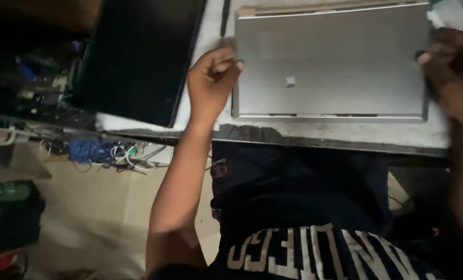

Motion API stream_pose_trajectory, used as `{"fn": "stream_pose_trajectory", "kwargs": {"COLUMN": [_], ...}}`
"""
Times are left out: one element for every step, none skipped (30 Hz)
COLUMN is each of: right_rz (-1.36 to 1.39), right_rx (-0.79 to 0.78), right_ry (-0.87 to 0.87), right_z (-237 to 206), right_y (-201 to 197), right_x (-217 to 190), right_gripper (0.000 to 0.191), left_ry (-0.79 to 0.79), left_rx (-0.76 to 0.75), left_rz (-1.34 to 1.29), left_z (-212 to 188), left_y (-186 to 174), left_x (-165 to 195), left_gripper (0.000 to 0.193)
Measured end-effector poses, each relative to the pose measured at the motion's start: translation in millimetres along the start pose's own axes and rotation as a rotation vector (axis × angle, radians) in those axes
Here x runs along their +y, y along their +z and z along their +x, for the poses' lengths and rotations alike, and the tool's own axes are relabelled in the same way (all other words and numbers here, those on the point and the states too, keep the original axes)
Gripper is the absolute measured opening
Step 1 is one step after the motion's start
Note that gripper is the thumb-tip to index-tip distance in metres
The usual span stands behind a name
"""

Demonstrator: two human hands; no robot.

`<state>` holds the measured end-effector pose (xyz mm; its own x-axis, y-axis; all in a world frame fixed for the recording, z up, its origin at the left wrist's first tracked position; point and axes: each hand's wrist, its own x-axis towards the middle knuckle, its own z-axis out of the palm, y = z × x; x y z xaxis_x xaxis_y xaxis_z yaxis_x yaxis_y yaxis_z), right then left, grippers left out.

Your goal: The person works on a laptop at a repair bench. They flip the laptop over, pry off and remove the silver back cover, set it aside, then use a screwdriver to unscrew components on the exposed motherboard and lift out the RAM module and a small storage module, placing them on the bench.

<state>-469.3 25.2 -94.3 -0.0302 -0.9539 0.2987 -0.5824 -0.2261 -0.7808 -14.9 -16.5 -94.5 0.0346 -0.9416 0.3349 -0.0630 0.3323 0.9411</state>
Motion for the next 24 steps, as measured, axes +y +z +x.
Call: {"fn": "stream_pose_trajectory", "kwargs": {"right_rz": [-0.025, -0.050, -0.039, -0.063, -0.088, -0.146, -0.182, -0.217, -0.228, -0.240, -0.260, -0.280, -0.299, -0.247, -0.194, -0.140, -0.182, -0.224, -0.267, -0.221, -0.175, -0.165, -0.155, -0.181], "right_rx": [-0.005, -0.009, -0.001, -0.016, -0.032, -0.071, -0.077, -0.083, -0.057, -0.030, -0.032, -0.033, -0.034, -0.022, -0.009, 0.004, 0.005, 0.004, 0.004, 0.024, 0.045, 0.046, 0.047, 0.030], "right_ry": [-0.019, -0.039, -0.096, -0.078, -0.061, 0.028, 0.055, 0.083, 0.048, 0.013, -0.018, -0.049, -0.080, -0.071, -0.062, -0.052, -0.066, -0.081, -0.094, -0.087, -0.081, -0.094, -0.106, -0.139], "right_z": [0.1, 0.2, 0.0, -1.3, -3.0, -3.3, -4.7, -6.0, -8.7, -9.0, -8.4, -5.6, -3.1, -3.4, -3.7, -3.6, -3.2, -2.2, -1.8, -3.2, -4.7, -5.5, -6.5, -6.4], "right_y": [2.6, 5.2, 6.7, 6.4, 6.2, 5.8, 5.2, 4.9, 4.8, 4.6, 4.5, 4.6, 4.7, 4.6, 5.0, 5.4, 5.4, 5.6, 5.4, 5.7, 7.2, 6.5, 7.0, 4.6], "right_x": [11.5, 22.6, 31.6, 37.0, 41.4, 45.2, 48.5, 49.4, 48.5, 47.3, 45.6, 44.0, 42.3, 40.4, 38.6, 36.8, 34.7, 32.5, 29.9, 26.9, 23.5, 20.1, 16.6, 13.1], "right_gripper": [0.016, 0.018, 0.022, 0.024, 0.026, 0.027, 0.030, 0.033, 0.039, 0.045, 0.044, 0.042, 0.041, 0.041, 0.041, 0.041, 0.038, 0.035, 0.032, 0.031, 0.030, 0.029, 0.028, 0.026], "left_ry": [-0.004, 0.005, 0.015, 0.022, 0.034, 0.047, 0.061, 0.054, 0.047, 0.041, 0.048, 0.055, 0.064, 0.063, 0.061, 0.060, 0.071, 0.081, 0.091, 0.099, 0.108, 0.116, 0.135, 0.155], "left_rx": [-0.010, -0.008, -0.006, -0.006, -0.006, -0.008, -0.009, -0.009, -0.009, -0.008, -0.011, -0.015, -0.018, -0.018, -0.018, -0.019, -0.012, -0.005, 0.002, 0.011, 0.020, 0.029, 0.029, 0.029], "left_rz": [-0.005, -0.019, -0.034, -0.050, -0.038, -0.026, -0.014, -0.022, -0.029, -0.036, -0.028, -0.020, -0.013, -0.017, -0.021, -0.025, 0.017, 0.058, 0.099, 0.083, 0.068, 0.052, 0.088, 0.123], "left_z": [-1.5, -2.3, -2.7, -5.4, -7.3, -7.8, -8.3, -8.6, -8.6, -8.3, -8.2, -7.7, -7.3, -7.2, -7.3, -7.6, -7.7, -8.4, -8.8, -9.0, -9.1, -8.8, -9.0, -8.8], "left_y": [-1.9, -1.5, -1.3, -1.1, -0.8, -0.9, -0.8, 0.2, 0.6, 1.1, 1.3, 1.2, 1.3, 1.7, 2.1, 2.2, 2.4, 2.7, 3.2, 4.1, 4.7, 5.7, 6.3, 6.8], "left_x": [-0.4, -0.3, -0.3, 0.6, 1.6, 2.7, 4.1, 5.2, 6.6, 7.9, 9.3, 10.6, 11.8, 12.8, 13.6, 14.3, 14.7, 14.9, 14.8, 14.5, 14.3, 13.8, 13.5, 13.3], "left_gripper": [0.032, 0.032, 0.032, 0.032, 0.032, 0.032, 0.032, 0.032, 0.031, 0.031, 0.031, 0.032, 0.032, 0.032, 0.032, 0.032, 0.032, 0.032, 0.032, 0.032, 0.032, 0.032, 0.032, 0.032]}}
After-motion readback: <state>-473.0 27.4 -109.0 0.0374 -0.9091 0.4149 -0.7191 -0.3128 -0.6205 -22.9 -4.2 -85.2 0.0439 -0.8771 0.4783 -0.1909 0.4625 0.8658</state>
